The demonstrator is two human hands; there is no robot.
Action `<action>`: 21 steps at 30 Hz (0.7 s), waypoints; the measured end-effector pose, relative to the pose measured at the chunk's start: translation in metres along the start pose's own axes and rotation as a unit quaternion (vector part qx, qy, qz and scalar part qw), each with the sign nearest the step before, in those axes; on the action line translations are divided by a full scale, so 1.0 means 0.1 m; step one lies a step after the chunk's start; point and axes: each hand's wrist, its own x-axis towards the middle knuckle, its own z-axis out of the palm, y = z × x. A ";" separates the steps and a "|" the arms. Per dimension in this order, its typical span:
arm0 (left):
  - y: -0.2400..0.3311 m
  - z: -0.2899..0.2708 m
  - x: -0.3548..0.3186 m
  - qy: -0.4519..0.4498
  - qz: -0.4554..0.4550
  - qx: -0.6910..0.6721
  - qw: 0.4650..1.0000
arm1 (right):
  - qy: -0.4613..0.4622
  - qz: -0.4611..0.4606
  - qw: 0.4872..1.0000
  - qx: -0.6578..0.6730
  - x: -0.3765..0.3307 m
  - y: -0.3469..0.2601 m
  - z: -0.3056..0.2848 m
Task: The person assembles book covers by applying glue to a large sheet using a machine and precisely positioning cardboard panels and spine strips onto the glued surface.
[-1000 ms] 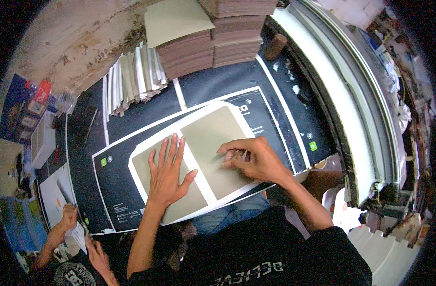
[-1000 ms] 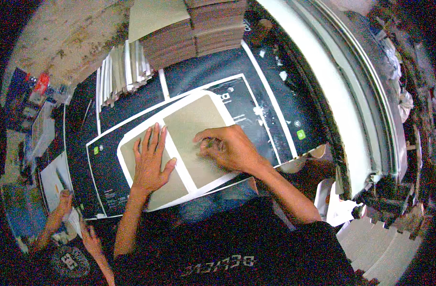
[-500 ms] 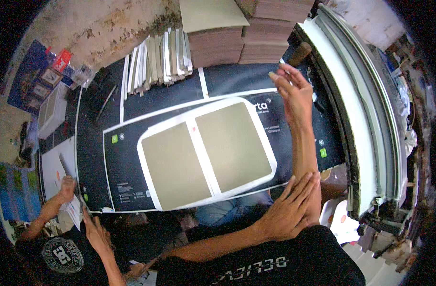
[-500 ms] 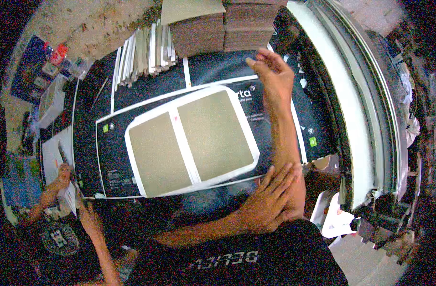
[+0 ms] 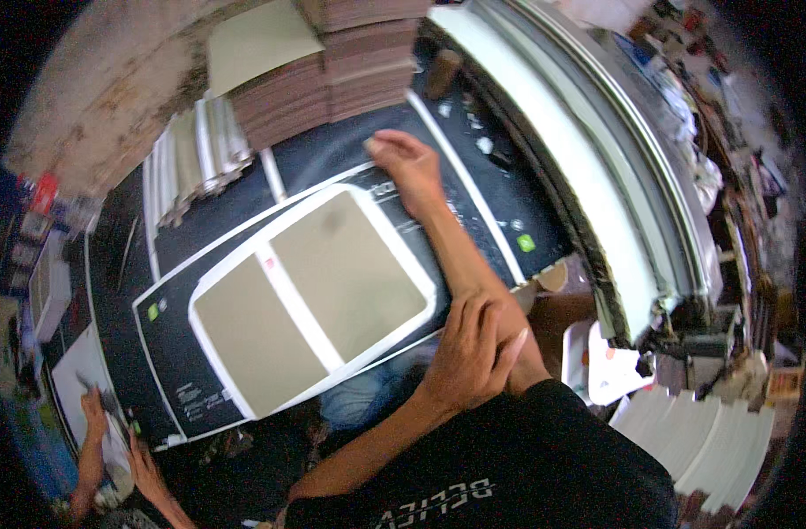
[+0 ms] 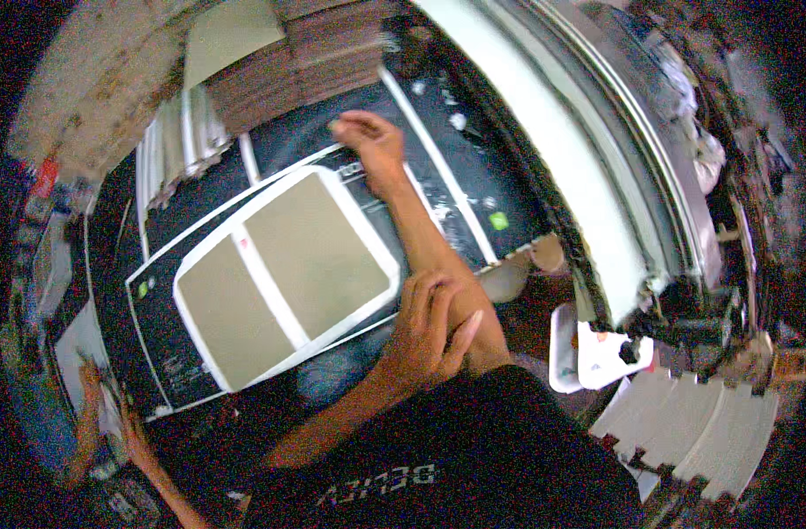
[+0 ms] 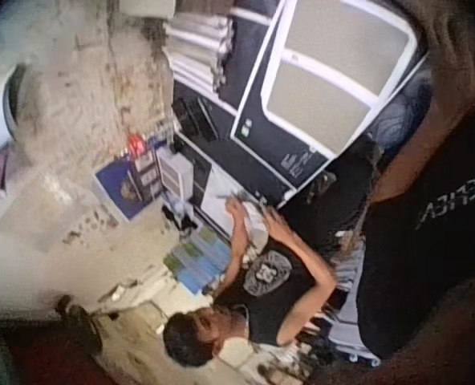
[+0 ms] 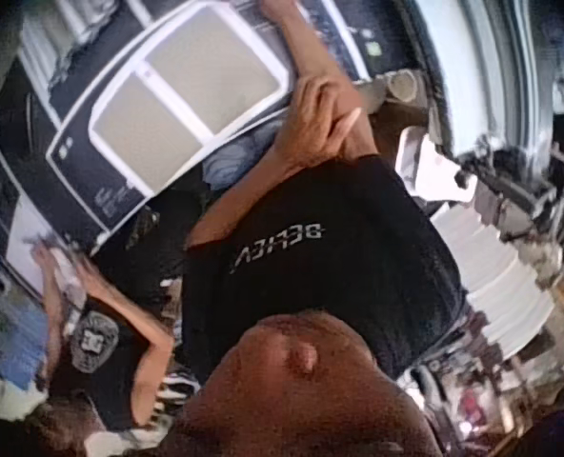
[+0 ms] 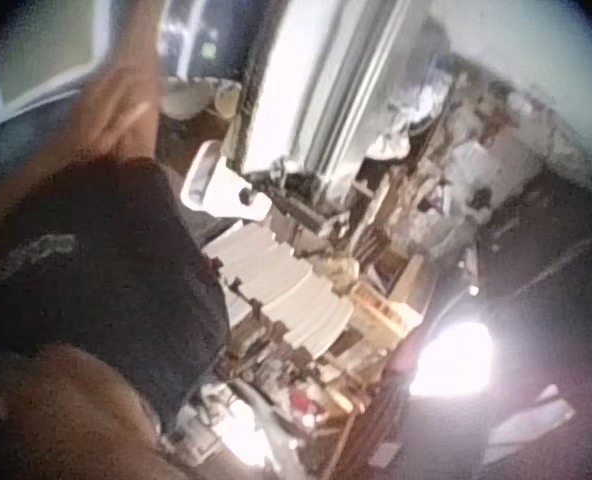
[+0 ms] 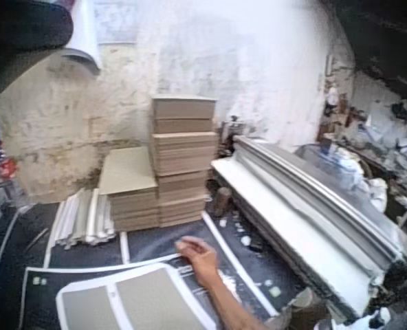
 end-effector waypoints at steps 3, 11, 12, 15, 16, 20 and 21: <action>0.06 0.04 -0.22 -0.064 0.019 -0.078 0.995 | -0.034 -0.005 0.999 0.004 -0.05 0.01 -0.12; -0.13 0.04 0.00 -0.003 -0.030 0.002 1.000 | -0.042 0.005 0.999 0.007 -0.10 -0.02 0.03; -0.16 0.10 0.16 0.001 -0.014 -0.006 1.000 | -0.006 0.022 1.000 0.018 -0.13 -0.11 -0.16; -0.30 -0.08 0.27 -0.021 0.005 -0.019 1.000 | -0.003 0.029 0.999 0.039 -0.09 -0.05 -0.06; -0.30 -0.15 0.28 -0.040 0.002 -0.035 0.999 | 0.010 0.036 0.999 0.018 -0.07 -0.04 -0.06; -0.46 -0.73 0.50 -0.038 -0.084 -0.075 0.993 | -0.077 -0.049 0.954 -0.286 -0.08 -0.10 -0.09; -0.61 -0.92 0.59 0.009 -0.078 0.038 0.996 | -0.115 -0.109 0.903 -0.399 -0.11 -0.13 -0.07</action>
